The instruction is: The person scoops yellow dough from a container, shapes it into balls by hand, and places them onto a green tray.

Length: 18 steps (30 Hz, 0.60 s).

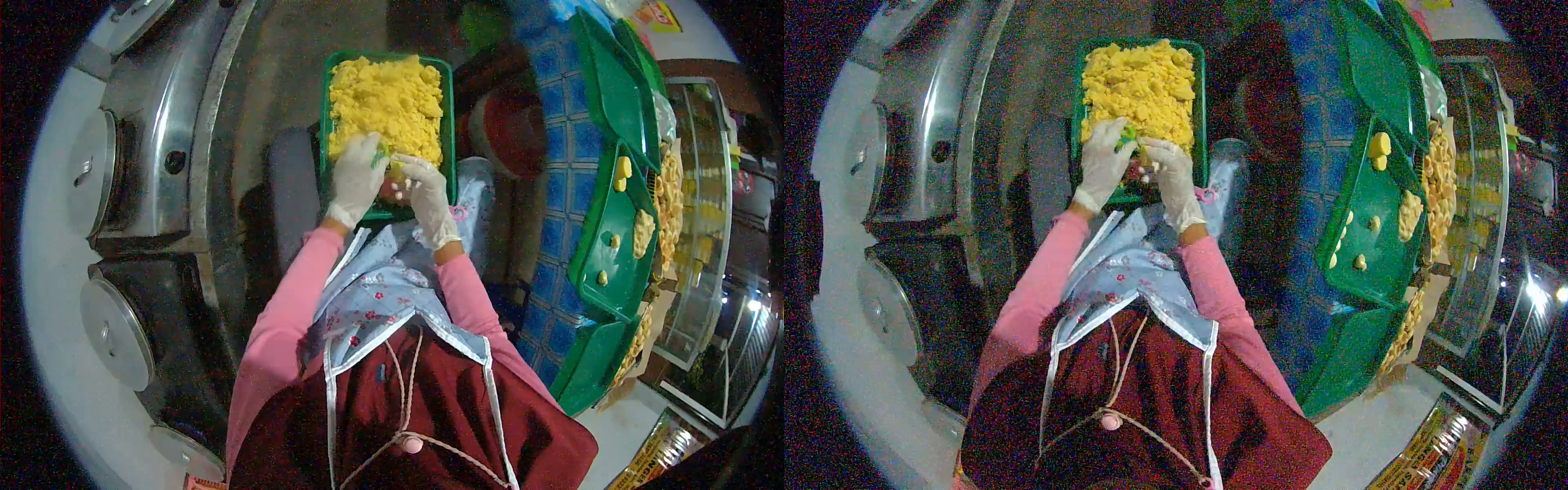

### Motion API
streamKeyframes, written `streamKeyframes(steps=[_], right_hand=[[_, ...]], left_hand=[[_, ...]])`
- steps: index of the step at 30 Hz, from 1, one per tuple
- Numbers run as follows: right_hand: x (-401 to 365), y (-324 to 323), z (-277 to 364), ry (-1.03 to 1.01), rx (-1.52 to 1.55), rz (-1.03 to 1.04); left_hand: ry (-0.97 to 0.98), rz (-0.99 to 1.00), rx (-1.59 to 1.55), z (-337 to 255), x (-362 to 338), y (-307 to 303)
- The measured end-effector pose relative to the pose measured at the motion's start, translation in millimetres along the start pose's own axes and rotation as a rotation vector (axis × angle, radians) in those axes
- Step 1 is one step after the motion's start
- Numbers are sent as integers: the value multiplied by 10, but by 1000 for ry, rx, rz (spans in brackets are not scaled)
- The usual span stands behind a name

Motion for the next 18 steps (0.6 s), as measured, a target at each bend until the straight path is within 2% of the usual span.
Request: streamKeyframes(steps=[1, 3, 4, 5, 8, 13, 16, 18], right_hand=[[38, 20, -5, 5, 193, 160], [-74, 15, 34, 33, 550, 125], [-134, 43, 68, 46, 729, 107], [-59, -61, -36, 53, 840, 135], [-82, -52, -113, 119, 921, 162], [-285, 77, 323, -34, 427, 66], [-603, 172, 748, -179, 100, 5], [-913, 245, 1084, -247, -87, -86]], left_hand=[[-35, 91, 44, 37, 82, 124], [-101, 273, 130, 84, 197, 366], [-92, 303, 167, 98, 203, 446], [-83, 332, 207, 149, 187, 520], [-36, 398, 295, 198, 165, 616], [-30, 518, 341, 333, 53, 776], [60, 477, 263, 250, -57, 660], [37, 285, 120, 268, -125, 582]])
Point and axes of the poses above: each hand's wrist, its own x-axis towards the middle knuckle, its own y-axis out of the palm, z = x × y, the point moved 8 cm from there along x, towards the middle knuckle, and after that the axes turned 5 degrees about z, right-handed, at the moved point
